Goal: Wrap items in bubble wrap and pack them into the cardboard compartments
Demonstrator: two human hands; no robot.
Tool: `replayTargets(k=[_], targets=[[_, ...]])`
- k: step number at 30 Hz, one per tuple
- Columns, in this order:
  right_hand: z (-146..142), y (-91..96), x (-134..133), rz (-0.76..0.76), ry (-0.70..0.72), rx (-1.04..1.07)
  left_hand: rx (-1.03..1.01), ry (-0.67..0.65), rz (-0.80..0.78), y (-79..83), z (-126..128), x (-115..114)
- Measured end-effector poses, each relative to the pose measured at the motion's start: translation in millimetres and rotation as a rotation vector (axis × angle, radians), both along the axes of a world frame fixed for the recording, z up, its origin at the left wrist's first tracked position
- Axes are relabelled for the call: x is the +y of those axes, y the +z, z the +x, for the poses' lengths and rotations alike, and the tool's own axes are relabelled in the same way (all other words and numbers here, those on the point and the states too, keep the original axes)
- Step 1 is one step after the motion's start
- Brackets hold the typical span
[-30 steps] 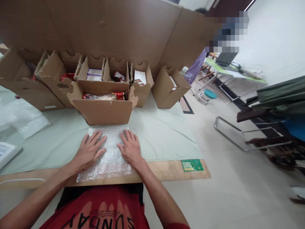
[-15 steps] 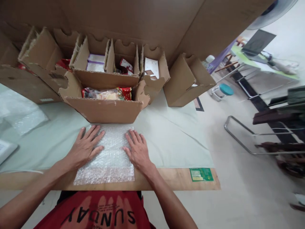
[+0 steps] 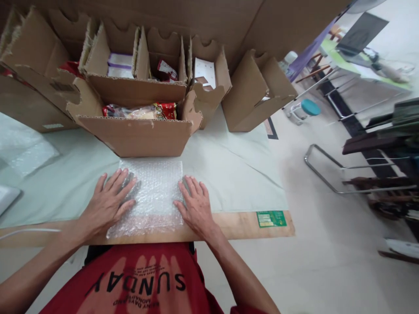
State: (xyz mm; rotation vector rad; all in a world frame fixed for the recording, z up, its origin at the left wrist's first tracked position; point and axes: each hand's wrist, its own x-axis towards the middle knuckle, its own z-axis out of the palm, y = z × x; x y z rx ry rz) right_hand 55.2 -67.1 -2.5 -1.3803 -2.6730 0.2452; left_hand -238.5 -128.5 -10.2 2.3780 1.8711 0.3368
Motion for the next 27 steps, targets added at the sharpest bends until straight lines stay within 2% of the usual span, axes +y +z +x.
replayTargets(k=[2, 6, 8, 11, 14, 16, 21, 23, 27], targets=[[-3, 2.6, -13, -0.01, 0.033, 0.024, 0.0, -0.071, 0.006, 3.2, 6, -11], [-12, 1.1, -35, -0.068, 0.238, 0.083, 0.026, -0.215, -0.012, 1.6, 8, -26], [1, -0.6, -42, -0.067, 0.241, 0.088, 0.039, -0.219, -0.019, 1.3, 4, -30], [38, 0.9, -48, -0.015, 0.154, 0.109, 0.033, -0.216, -0.031, 6.0, -4, -38], [63, 7.3, -51, 0.016, 0.175, 0.113, -0.005, -0.293, -0.052, 11.6, -8, -49], [61, 10.7, -48, 0.031, 0.224, 0.085, -0.026, -0.321, -0.061, 12.6, -9, -53], [25, 9.5, -27, 0.015, 0.36, 0.139, -0.042, -0.303, -0.061, 12.1, -12, -53], [17, 7.7, -21, -0.046, 0.31, 0.269, -0.075, -0.29, -0.064, 13.8, -14, -53], [21, 7.0, -21, -0.191, 0.077, 0.581, -0.11, -0.218, -0.057, 17.0, -19, -55]])
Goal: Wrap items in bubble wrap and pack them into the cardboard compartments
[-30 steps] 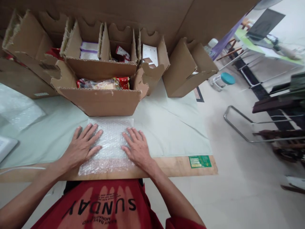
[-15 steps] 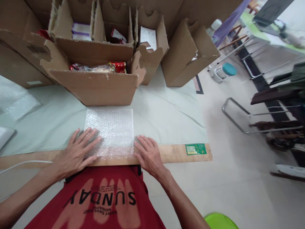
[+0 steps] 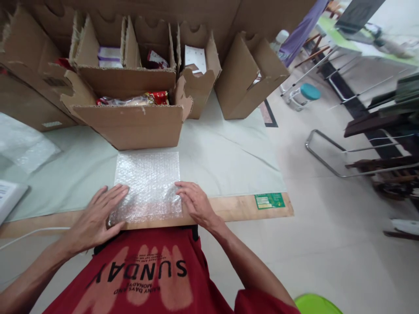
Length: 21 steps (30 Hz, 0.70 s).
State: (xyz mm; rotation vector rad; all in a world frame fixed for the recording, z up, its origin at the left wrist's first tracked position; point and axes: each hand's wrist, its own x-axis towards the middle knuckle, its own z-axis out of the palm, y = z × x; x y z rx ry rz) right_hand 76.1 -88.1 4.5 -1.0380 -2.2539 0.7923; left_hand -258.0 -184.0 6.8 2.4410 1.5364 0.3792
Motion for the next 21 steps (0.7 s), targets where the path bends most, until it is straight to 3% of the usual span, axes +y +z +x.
replayTargets(k=[3, 8, 12, 17, 21], targets=[[11, 2.3, -3, 0.015, -0.009, -0.043, 0.006, 0.021, 0.014, -1.1, -2, -1], [14, -0.1, -5, 0.158, 0.205, -0.394, -0.007, 0.008, 0.019, -3.4, -1, 3], [1, -9.6, -3, 0.183, 0.165, -0.21, -0.055, 0.027, -0.02, 2.8, -5, 4], [-8, -2.7, 2, -0.166, -0.122, 0.215, -0.119, 0.064, -0.086, 10.9, -13, 3], [-15, 2.8, 7, -0.436, -0.346, 0.411, -0.115, 0.132, -0.088, 11.2, -4, 8]])
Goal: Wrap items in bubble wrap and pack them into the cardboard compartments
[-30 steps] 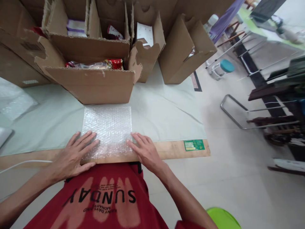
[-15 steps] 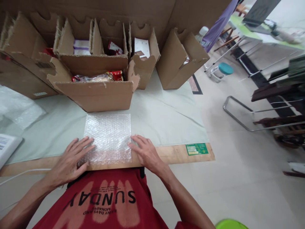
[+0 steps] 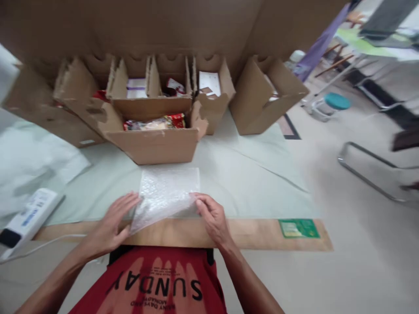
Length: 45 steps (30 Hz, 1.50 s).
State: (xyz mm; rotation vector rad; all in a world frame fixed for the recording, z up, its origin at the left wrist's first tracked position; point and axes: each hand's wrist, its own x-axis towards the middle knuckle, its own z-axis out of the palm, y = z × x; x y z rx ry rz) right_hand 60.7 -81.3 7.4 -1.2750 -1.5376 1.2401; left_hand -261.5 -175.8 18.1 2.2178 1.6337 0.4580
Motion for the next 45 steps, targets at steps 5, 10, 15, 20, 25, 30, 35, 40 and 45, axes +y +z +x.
replayTargets(k=[5, 10, 15, 20, 25, 30, 35, 40, 45], targets=[[-18, -11.0, 12, -0.136, -0.235, 0.251, -0.048, 0.038, -0.069, 5.1, 0, 7], [-30, -8.1, 12, -0.303, -0.277, 0.445, -0.221, 0.138, -0.027, 11.2, -2, 8], [-21, -2.7, 7, -0.322, -0.2, 0.452, -0.385, 0.397, -0.032, -6.2, 13, 22], [-12, 2.6, 5, -0.197, -0.076, 0.204, -0.387, 0.607, -0.154, -12.3, 20, 36], [-19, -5.2, 22, 0.018, -0.142, -0.105, -0.254, 0.617, -0.105, -8.9, 27, 49], [-25, -20.0, 36, 0.172, -0.164, -0.454, -0.09, 0.622, -0.141, -11.6, 32, 59], [-25, -17.5, 35, 0.243, -0.103, -0.679, -0.012, 0.637, -0.167, -9.2, 34, 60], [-24, -3.2, 44, 0.213, -0.092, -0.821, 0.126, 0.657, -0.214, -1.0, 33, 62], [-35, 3.8, 68, 0.048, -0.027, -0.806, 0.178, 0.588, -0.408, 8.0, 36, 73]])
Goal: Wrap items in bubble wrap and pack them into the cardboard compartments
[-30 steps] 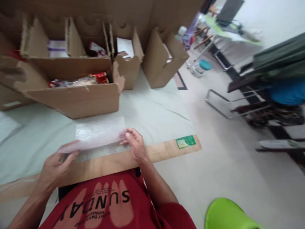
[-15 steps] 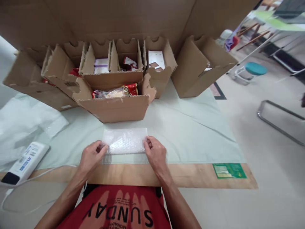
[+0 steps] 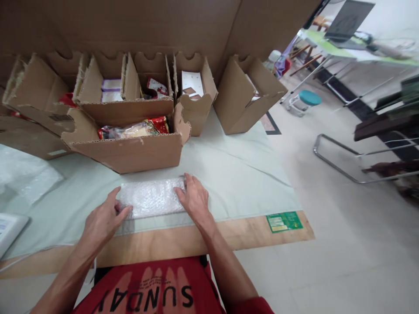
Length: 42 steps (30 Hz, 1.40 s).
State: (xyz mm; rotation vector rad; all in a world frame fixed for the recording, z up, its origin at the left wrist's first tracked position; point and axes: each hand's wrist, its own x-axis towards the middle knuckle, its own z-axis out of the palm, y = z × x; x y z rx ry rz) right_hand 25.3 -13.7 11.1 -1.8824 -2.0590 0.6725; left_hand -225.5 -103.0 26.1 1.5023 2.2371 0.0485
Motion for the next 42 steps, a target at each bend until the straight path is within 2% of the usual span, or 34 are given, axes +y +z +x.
replayTargets(k=[4, 9, 11, 14, 17, 20, 21, 23, 26, 29, 32, 35, 36, 40, 42], targets=[[-1, 3.7, 1, -0.141, 0.034, 0.193, 0.0, -0.039, -0.001, 1.7, -1, 0], [15, 12.7, -37, -0.213, 0.049, 0.501, 0.128, -0.23, 0.164, 4.5, -6, 7], [19, 14.4, -56, -0.25, 0.043, 0.516, 0.184, -0.349, 0.258, 5.6, -3, 21], [19, 11.5, -83, -0.268, 0.005, 0.497, 0.218, -0.489, 0.318, 4.8, 5, 47], [16, 5.0, -101, -0.238, -0.052, 0.476, 0.23, -0.484, 0.36, 1.7, 10, 57], [15, 0.2, -110, -0.255, -0.064, 0.469, 0.201, -0.423, 0.596, 1.0, 10, 34], [15, -0.5, -110, -0.278, -0.062, 0.485, 0.144, -0.442, 0.691, 2.0, 10, 20], [16, -0.9, -109, -0.355, -0.061, 0.557, -0.043, -0.57, 0.804, 5.0, 12, -12], [13, 0.3, -107, -0.509, -0.092, 0.752, -0.26, -0.782, 0.742, 6.9, 22, -51], [5, 1.6, -108, -0.598, -0.159, 0.917, -0.251, -0.853, 0.658, -0.4, 33, -67], [2, 3.6, -113, -0.633, -0.211, 1.01, -0.235, -0.799, 0.686, -14.0, 39, -68], [12, 9.9, -113, -0.657, -0.095, 1.022, -0.334, -0.592, 0.776, -24.7, 41, -69], [18, 12.9, -111, -0.608, -0.035, 0.982, -0.385, -0.511, 0.791, -26.3, 41, -70], [30, 20.9, -94, -0.247, 0.167, 0.696, -0.526, -0.253, 0.732, -23.6, 42, -72], [23, 18.6, -85, -0.192, 0.252, 0.649, -0.561, -0.181, 0.668, -19.8, 43, -72]])
